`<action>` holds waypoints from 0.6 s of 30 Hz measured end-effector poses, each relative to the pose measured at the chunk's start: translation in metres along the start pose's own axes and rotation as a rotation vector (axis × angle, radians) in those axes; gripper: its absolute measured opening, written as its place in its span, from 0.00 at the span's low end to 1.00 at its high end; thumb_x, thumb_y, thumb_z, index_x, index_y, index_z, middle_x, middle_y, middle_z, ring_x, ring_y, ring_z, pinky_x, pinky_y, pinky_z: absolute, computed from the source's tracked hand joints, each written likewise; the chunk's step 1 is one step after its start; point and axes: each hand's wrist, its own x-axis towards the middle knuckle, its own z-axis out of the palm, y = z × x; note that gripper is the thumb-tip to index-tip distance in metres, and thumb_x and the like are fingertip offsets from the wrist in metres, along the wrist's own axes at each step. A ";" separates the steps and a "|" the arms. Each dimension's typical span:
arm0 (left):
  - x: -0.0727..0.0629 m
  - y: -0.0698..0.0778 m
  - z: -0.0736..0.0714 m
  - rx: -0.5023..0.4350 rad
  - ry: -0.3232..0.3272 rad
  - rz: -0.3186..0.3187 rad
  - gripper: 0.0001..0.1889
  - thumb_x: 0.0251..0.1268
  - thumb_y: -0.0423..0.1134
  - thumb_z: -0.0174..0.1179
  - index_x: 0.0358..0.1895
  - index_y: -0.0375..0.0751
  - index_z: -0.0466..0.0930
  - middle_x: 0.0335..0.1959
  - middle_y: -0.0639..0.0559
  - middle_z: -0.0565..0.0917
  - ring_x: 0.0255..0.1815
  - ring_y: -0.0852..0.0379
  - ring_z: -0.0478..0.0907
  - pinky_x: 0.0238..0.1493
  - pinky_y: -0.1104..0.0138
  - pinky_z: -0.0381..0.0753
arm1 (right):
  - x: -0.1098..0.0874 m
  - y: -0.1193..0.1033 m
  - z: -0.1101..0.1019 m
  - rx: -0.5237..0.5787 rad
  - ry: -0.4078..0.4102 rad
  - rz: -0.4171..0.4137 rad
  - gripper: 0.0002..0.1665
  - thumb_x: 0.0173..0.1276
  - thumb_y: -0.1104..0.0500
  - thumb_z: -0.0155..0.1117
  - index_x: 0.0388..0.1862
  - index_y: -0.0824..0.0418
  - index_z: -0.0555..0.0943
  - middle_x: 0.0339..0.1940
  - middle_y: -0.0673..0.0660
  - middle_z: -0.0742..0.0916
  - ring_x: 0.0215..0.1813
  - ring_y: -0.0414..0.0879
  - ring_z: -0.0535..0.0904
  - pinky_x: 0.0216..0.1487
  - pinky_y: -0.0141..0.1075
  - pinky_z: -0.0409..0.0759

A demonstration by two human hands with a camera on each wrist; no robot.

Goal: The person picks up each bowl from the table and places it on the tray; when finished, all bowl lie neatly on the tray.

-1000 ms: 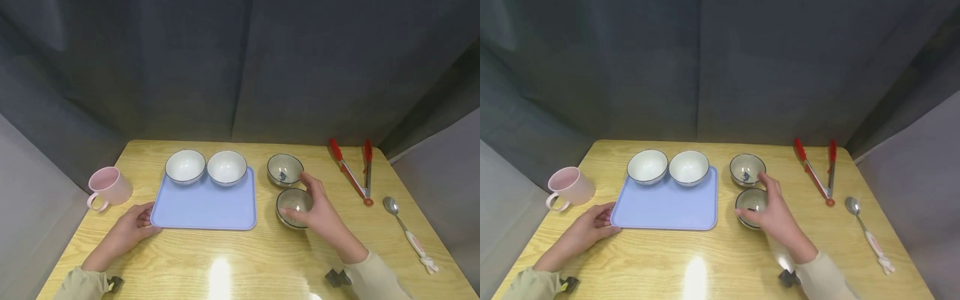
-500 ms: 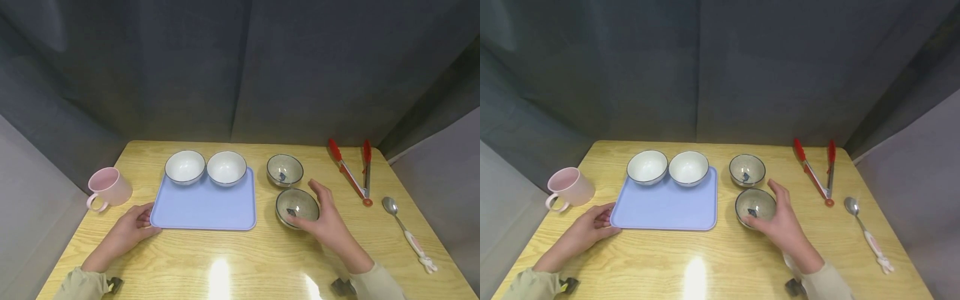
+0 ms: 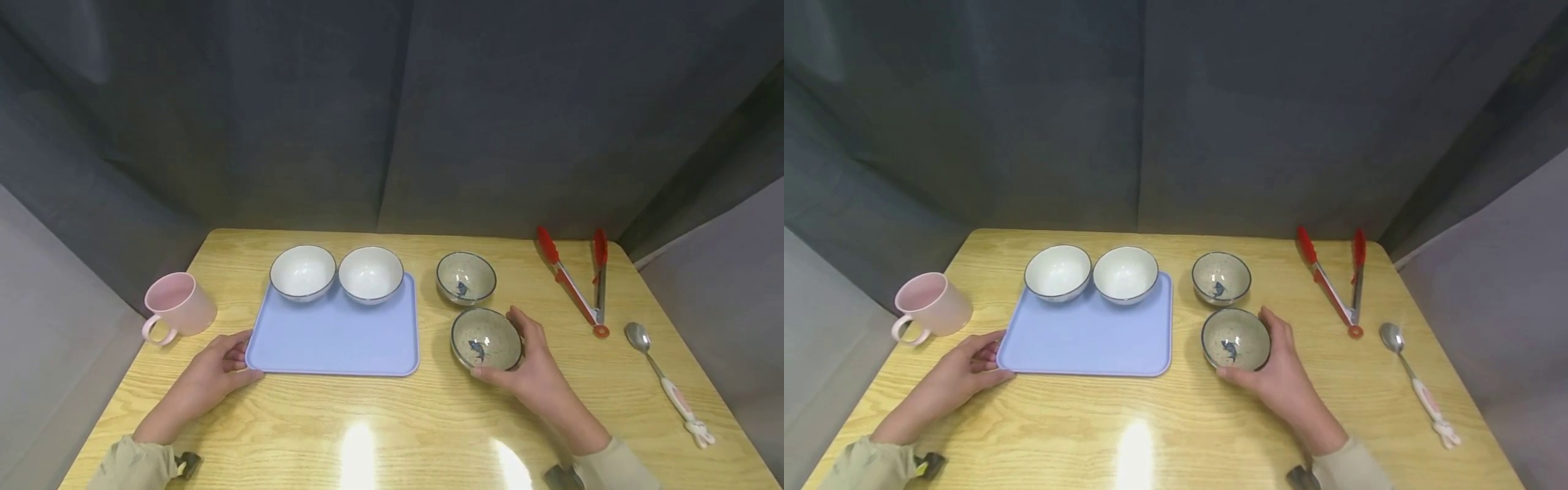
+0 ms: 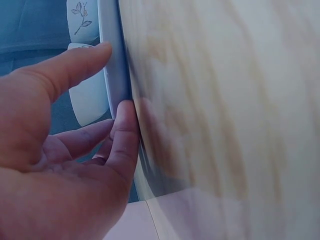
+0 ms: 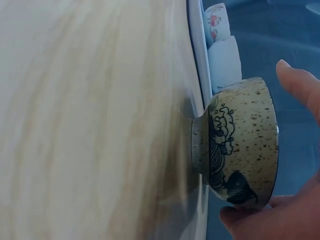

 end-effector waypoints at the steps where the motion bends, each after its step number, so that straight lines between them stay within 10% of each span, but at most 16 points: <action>1: 0.000 0.000 0.000 0.001 0.000 0.000 0.43 0.68 0.36 0.80 0.80 0.22 0.69 0.59 0.35 0.82 0.55 0.52 0.85 0.54 0.77 0.90 | 0.000 0.001 0.001 0.006 -0.001 0.003 0.85 0.54 0.55 0.95 0.94 0.66 0.42 0.90 0.74 0.59 0.90 0.75 0.56 0.91 0.73 0.57; 18: 0.000 0.000 0.000 -0.001 0.003 -0.002 0.42 0.68 0.35 0.80 0.80 0.23 0.70 0.58 0.35 0.83 0.52 0.56 0.85 0.54 0.79 0.89 | -0.002 0.011 0.005 0.042 -0.033 0.032 0.88 0.55 0.56 0.94 0.94 0.66 0.37 0.91 0.78 0.55 0.89 0.77 0.56 0.90 0.75 0.54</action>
